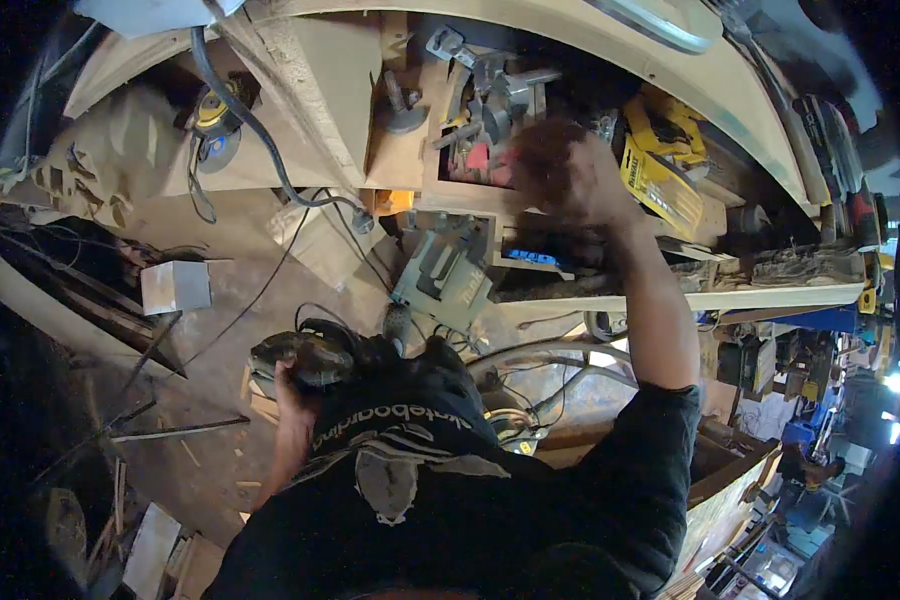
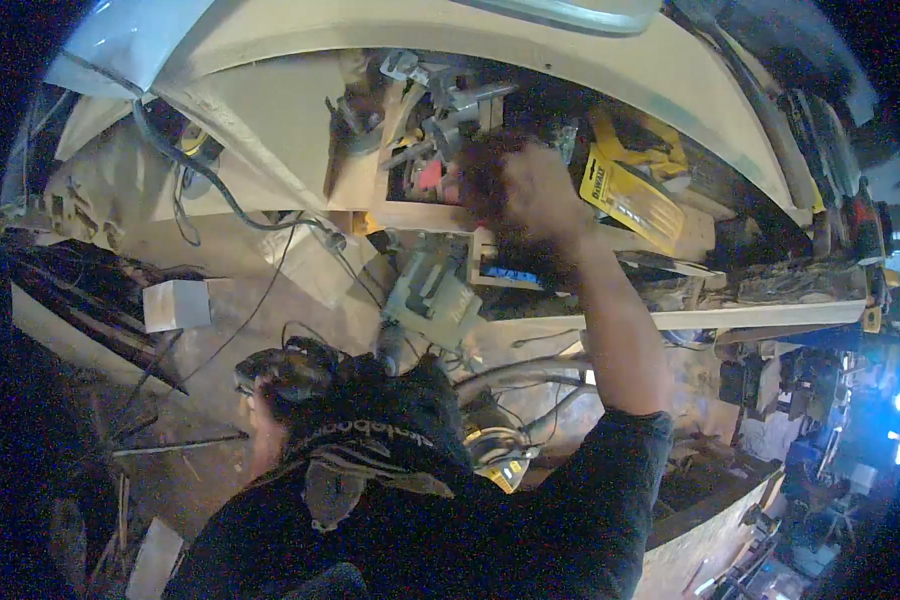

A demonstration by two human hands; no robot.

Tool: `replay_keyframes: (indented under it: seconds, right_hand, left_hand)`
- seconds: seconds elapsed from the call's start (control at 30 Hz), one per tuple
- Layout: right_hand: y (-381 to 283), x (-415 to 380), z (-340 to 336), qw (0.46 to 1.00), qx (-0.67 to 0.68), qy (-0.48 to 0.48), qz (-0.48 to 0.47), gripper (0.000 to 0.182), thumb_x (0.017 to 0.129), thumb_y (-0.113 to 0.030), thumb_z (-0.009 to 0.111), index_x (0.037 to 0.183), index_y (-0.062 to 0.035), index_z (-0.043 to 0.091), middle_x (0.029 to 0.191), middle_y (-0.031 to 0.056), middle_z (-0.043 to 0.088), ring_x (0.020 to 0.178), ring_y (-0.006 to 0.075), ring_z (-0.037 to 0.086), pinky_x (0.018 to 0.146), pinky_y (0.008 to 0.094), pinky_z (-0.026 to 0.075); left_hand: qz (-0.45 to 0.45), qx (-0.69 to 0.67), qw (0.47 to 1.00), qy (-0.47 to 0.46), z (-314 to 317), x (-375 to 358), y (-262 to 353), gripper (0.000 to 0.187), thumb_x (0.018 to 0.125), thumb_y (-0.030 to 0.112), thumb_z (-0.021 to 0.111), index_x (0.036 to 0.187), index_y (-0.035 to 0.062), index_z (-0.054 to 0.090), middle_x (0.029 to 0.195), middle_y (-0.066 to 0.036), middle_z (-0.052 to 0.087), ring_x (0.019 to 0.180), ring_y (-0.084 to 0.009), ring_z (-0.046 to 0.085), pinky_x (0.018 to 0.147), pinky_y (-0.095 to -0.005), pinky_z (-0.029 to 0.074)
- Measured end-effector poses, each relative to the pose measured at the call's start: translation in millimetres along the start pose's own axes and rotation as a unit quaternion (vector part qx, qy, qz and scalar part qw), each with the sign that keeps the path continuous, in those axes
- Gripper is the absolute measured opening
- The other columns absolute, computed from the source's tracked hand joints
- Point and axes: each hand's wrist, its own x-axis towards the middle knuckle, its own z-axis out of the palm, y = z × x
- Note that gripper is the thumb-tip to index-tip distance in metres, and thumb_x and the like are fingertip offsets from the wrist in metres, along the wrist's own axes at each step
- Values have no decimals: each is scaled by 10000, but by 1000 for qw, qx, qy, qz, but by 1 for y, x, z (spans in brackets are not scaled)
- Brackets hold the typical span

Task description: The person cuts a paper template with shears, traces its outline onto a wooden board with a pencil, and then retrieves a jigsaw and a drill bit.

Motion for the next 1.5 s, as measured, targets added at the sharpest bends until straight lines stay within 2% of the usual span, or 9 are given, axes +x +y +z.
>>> replay_keyframes:
  seconds: [0.27,0.37,0.43,0.57,0.8,1.0,1.1,1.2,1.5]
  right_hand:
    - [17,-6,8,991,-112,45,-50,177,825,-167,739,958,-52,723,884,110,703,816,353,655,714,424,562]
    - [-23,1,-36,1000,17,10,-2,324,814,-183,761,1111,-55,734,1036,175,719,1051,386,661,894,468,560]
    - [-12,-7,-35,992,35,117,-26,251,825,-61,745,1073,-23,729,848,124,671,790,313,658,689,401,542]
    - [-19,-27,-49,991,-9,122,-51,245,833,-20,754,1077,-28,732,873,116,688,745,262,663,684,361,531]
    - [-28,-147,20,888,292,292,204,131,915,-54,727,1025,19,731,849,84,717,740,121,632,688,286,505]
    - [-9,-218,125,912,283,149,257,223,855,-63,749,1076,-40,723,866,139,691,789,258,673,740,367,535]
    - [24,-245,163,965,58,14,254,528,809,-144,732,1307,-42,591,1274,191,617,1103,446,578,962,538,479]
    - [56,-255,189,969,-1,42,242,551,802,-159,743,1314,-33,585,1364,184,568,1184,452,542,990,523,480]
    - [122,-258,218,931,-77,-216,284,603,889,-305,645,1459,-141,533,1545,122,464,1460,421,347,1201,658,210]
  left_hand:
    - [79,133,986,56,40,-27,6,590,778,328,649,1322,103,611,1330,-123,630,1249,-367,559,1115,-562,421]
    - [88,120,986,80,57,-40,-4,579,782,328,642,1314,102,614,1319,-126,637,1241,-370,565,1112,-566,425]
    - [92,107,985,101,68,-49,-13,571,784,327,639,1309,100,616,1308,-128,642,1237,-370,568,1110,-568,427]
    - [107,103,984,98,68,-61,-38,479,802,321,624,1229,106,646,1275,-126,658,1237,-355,569,1102,-572,430]
    - [138,0,983,118,55,-73,-87,394,796,296,622,1151,127,655,1259,-115,662,1217,-338,576,1123,-556,406]
    - [150,40,983,99,46,-84,-113,469,800,296,635,1235,120,640,1281,-109,654,1232,-346,572,1123,-556,415]
    - [117,-27,991,66,32,-83,-125,516,807,301,644,1288,113,632,1290,-107,651,1228,-344,577,1119,-560,420]
    - [140,-1,989,57,47,-95,-136,518,817,316,650,1292,108,633,1287,-106,652,1225,-340,579,1119,-555,422]
    - [119,13,988,100,7,-110,-153,488,817,324,676,1249,96,653,1258,-126,666,1198,-349,599,1117,-542,429]
